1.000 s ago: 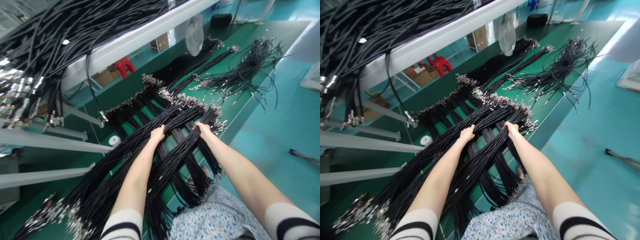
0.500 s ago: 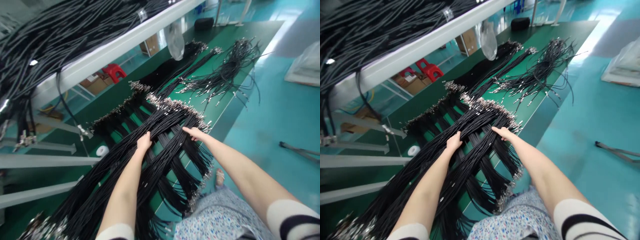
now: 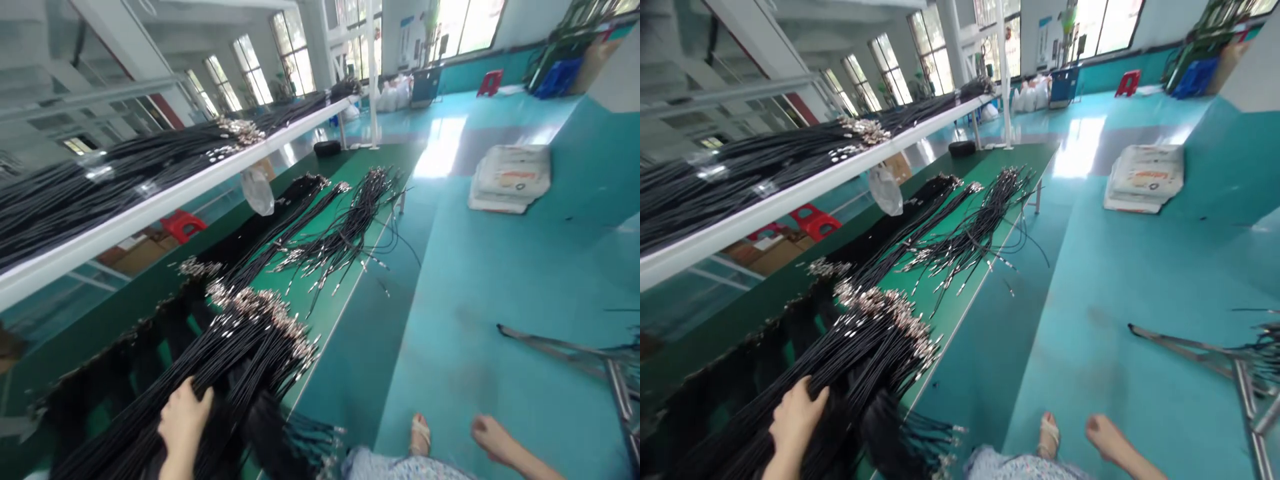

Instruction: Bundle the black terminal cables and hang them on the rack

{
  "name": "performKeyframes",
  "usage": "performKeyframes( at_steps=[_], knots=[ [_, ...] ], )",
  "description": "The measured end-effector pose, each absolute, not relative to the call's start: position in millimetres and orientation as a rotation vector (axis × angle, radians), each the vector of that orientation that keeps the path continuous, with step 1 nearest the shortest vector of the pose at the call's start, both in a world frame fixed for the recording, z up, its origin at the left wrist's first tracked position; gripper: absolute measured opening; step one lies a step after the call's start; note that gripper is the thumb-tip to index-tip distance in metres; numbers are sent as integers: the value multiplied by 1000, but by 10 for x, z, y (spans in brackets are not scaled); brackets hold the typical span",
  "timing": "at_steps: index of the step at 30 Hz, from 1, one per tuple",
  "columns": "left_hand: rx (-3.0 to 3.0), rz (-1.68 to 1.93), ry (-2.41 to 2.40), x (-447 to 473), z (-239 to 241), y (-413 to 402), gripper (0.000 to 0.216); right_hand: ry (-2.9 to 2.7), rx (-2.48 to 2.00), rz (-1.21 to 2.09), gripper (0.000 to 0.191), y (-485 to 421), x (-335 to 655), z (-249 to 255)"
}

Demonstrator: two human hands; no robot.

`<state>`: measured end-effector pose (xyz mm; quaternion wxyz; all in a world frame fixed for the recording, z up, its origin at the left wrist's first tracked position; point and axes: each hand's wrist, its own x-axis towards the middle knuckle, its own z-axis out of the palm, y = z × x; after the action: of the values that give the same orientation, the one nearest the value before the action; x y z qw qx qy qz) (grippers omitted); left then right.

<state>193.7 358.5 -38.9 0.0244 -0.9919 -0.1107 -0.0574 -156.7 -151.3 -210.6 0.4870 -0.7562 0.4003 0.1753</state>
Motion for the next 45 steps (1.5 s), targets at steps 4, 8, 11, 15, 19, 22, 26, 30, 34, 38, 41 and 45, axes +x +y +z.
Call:
performKeyframes(
  at_steps=[4,8,11,15,19,22,26,30,34,38,41,45],
  knots=[
    [-3464,-361,74,1782,-617,1904,39,1096,-1586,438,9,-2463,-1707,-2415],
    [-3797,3,482,1945,-881,252,35,1019,-1588,289,13,-3142,-854,-2227],
    [-3854,-10,757,2349,-913,-696,30,921,-1615,195,15,-3568,-22,-1979],
    [-3900,-336,968,3105,-699,-1750,22,845,-1639,264,21,-4183,777,-1715],
    [-3766,-345,1238,3734,-494,-2884,20,754,-1883,413,14,-4926,1453,-1416],
    [-3527,-66,1266,3977,-554,-3698,30,634,-2140,405,16,-5516,2154,-1185],
    [-3296,1,1015,4136,-861,-4439,60,453,-2386,353,17,-6239,3288,-1019],
    [-3291,-56,759,4383,-1123,-4840,62,194,-2665,193,23,-6854,4396,-951],
    [-3242,12,507,4694,-1251,-5108,43,-539,-3088,81,21,-7346,5239,-979],
    [-3220,265,454,4905,-1262,-5188,31,-1054,-2983,189,10,-7657,5682,-1114],
    [-3278,548,572,5043,-1146,-5097,26,-1253,-2854,209,12,-7788,5887,-1144],
    [-3247,543,174,5348,-860,-4917,24,-1312,-2818,94,15,-8050,6355,-994]
  ],
)
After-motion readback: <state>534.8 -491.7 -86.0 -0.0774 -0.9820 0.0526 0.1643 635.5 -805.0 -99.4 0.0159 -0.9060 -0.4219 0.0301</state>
